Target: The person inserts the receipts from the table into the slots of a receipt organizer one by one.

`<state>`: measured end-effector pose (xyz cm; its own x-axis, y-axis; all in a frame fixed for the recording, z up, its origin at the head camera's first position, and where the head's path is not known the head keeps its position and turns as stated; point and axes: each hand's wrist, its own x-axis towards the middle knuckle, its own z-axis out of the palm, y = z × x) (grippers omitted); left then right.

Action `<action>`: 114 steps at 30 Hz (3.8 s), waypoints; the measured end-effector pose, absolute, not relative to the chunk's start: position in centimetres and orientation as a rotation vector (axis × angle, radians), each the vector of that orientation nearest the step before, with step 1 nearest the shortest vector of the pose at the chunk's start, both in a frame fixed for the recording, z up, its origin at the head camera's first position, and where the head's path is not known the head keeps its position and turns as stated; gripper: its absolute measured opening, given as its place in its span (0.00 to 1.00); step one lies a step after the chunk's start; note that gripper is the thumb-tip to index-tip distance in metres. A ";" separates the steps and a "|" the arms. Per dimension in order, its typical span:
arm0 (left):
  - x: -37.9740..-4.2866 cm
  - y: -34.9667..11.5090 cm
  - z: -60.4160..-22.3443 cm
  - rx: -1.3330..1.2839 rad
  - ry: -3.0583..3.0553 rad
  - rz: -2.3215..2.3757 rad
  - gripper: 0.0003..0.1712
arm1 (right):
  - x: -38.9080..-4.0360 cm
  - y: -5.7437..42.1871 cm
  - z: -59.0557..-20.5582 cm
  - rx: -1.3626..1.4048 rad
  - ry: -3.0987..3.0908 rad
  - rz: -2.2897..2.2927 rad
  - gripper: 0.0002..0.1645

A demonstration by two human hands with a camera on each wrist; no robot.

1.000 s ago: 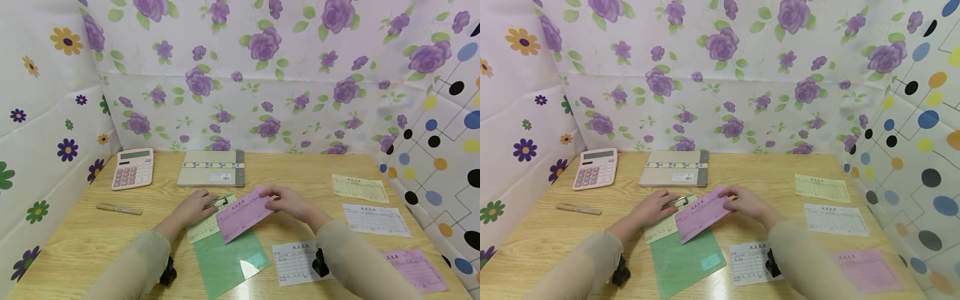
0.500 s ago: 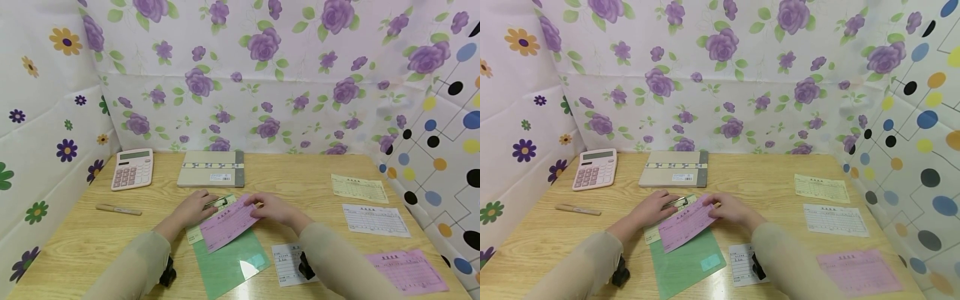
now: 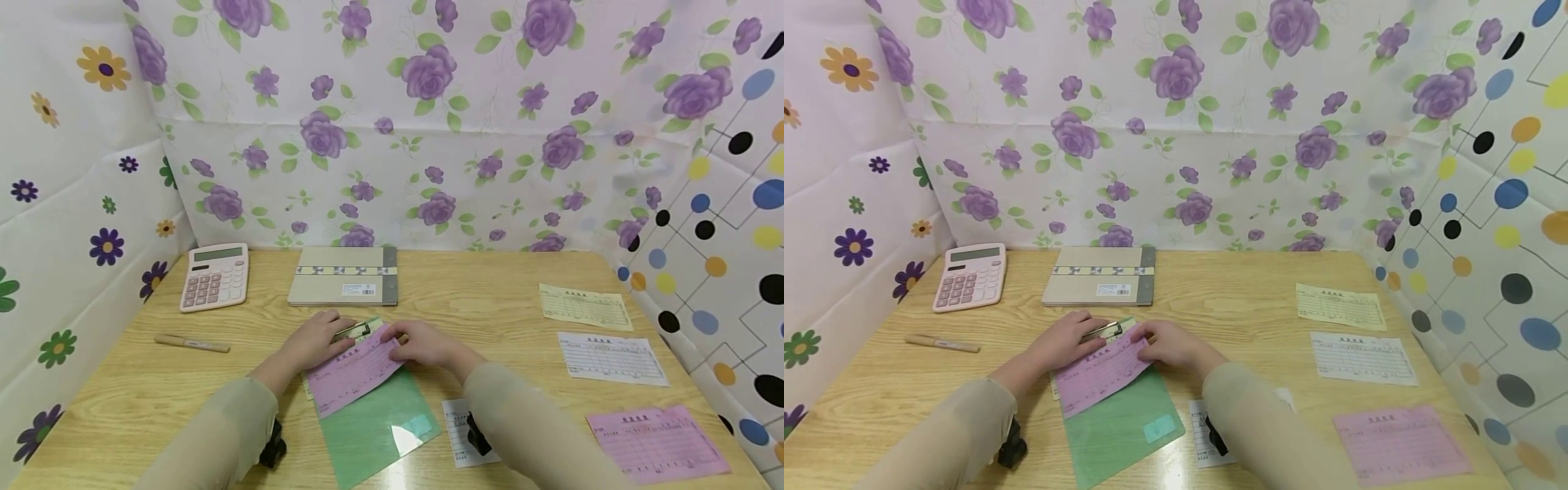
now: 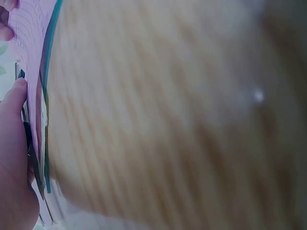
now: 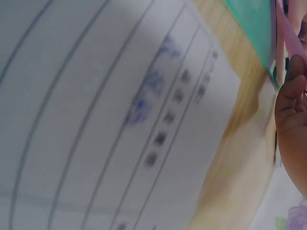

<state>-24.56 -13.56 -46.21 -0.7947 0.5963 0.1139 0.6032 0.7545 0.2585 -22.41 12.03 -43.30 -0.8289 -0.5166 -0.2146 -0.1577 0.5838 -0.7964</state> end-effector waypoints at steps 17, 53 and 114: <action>-24.5 -12.5 -45.5 -1.071 -2.936 -0.321 0.18 | -22.3 10.3 -44.3 -0.687 2.565 -0.940 0.24; -25.0 -13.1 -45.5 -1.202 -2.853 -0.076 0.27 | -22.2 9.2 -44.4 -0.611 2.682 -0.804 0.29; -24.4 -13.2 -46.0 -1.152 -2.841 -0.115 0.28 | -16.4 30.4 -43.4 -0.688 2.694 -0.641 0.28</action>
